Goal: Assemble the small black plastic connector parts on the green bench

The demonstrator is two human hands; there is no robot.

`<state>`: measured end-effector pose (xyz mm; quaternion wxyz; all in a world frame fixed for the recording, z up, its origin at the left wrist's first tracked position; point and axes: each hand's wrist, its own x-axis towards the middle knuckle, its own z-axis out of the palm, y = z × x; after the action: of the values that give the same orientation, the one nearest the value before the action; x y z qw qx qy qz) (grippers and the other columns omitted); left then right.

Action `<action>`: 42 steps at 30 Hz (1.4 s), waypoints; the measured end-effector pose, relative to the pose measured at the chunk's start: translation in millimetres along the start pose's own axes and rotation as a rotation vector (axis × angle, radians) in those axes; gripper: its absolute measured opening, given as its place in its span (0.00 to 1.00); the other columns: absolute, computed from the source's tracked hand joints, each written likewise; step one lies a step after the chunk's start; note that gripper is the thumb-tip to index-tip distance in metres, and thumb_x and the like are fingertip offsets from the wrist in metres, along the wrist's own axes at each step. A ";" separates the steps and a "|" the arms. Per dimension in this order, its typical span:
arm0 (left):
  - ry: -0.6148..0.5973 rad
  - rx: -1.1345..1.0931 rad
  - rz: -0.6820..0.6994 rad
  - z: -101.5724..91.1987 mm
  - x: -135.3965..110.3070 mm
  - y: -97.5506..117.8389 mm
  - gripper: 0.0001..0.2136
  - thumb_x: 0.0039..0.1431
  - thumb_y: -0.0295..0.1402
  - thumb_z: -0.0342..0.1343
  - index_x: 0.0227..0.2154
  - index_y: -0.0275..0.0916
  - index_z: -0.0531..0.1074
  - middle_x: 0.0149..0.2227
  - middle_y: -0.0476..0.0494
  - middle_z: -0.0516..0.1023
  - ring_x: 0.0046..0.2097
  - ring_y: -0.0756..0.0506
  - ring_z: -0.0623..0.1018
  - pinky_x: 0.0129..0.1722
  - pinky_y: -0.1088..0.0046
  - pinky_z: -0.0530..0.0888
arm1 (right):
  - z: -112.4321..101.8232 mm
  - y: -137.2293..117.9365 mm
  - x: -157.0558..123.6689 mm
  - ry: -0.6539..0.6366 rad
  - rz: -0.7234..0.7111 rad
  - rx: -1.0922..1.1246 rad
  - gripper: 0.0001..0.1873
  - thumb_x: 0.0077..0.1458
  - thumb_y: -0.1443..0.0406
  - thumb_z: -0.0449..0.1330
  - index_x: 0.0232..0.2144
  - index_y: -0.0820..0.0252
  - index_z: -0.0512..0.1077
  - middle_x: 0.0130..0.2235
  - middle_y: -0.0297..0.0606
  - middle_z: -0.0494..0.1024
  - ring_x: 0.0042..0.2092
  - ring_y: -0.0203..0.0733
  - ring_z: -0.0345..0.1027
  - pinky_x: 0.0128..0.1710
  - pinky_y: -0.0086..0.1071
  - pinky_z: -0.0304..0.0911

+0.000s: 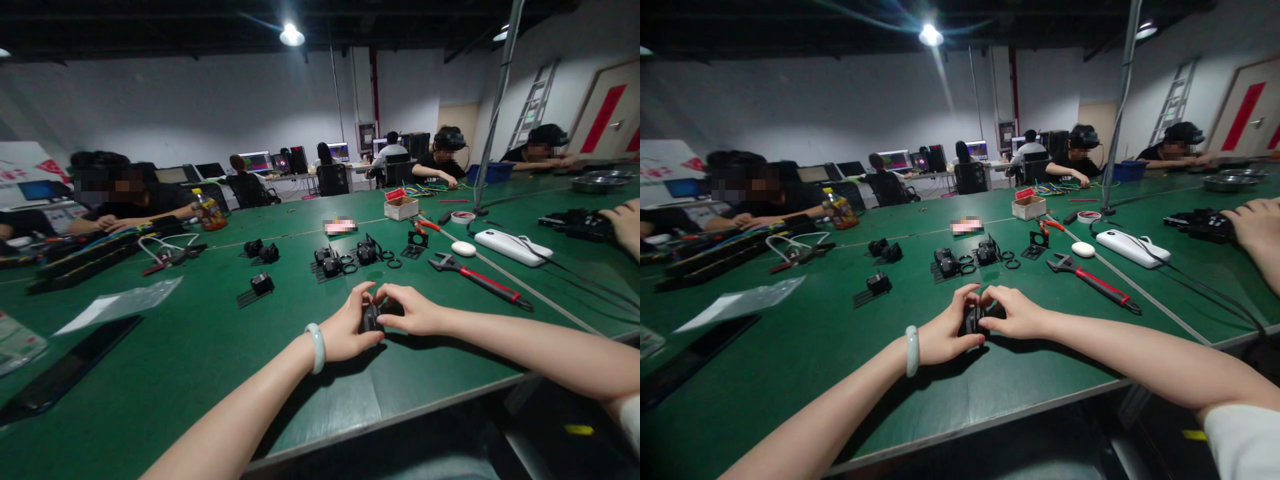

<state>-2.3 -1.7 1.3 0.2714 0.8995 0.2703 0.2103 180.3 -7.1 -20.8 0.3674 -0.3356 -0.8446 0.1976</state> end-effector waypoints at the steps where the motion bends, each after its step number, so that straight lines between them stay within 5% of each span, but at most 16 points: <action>1: 0.001 -0.003 0.003 0.2 0.1 -0.2 0.34 0.43 0.29 0.53 0.51 0.38 0.39 0.42 0.41 0.59 0.44 0.45 0.64 0.45 0.62 0.61 | -0.2 -0.4 -0.4 0.004 -0.007 -0.021 0.12 0.43 0.64 0.56 0.34 0.61 0.63 0.33 0.37 0.69 0.34 0.38 0.62 0.33 0.31 0.58; 18: -0.009 0.027 0.047 -0.4 -0.7 0.2 0.34 0.43 0.31 0.53 0.51 0.37 0.38 0.42 0.40 0.58 0.43 0.45 0.64 0.44 0.63 0.62 | -2.9 -7.9 -1.0 0.017 -0.203 -0.040 0.17 0.37 0.68 0.60 0.34 0.60 0.61 0.35 0.38 0.66 0.38 0.40 0.59 0.38 0.33 0.57; 42: -0.014 0.035 0.044 0.2 -2.5 -1.7 0.34 0.43 0.32 0.54 0.50 0.37 0.39 0.42 0.40 0.58 0.43 0.44 0.64 0.44 0.62 0.62 | 1.7 -6.6 -2.9 0.050 -0.143 -0.063 0.20 0.37 0.65 0.61 0.36 0.60 0.61 0.36 0.39 0.67 0.38 0.41 0.61 0.37 0.34 0.57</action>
<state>-4.7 -2.1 -0.5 0.2528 0.9113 0.2521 0.2052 177.7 -13.9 -19.5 0.3909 -0.2907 -0.8627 0.1358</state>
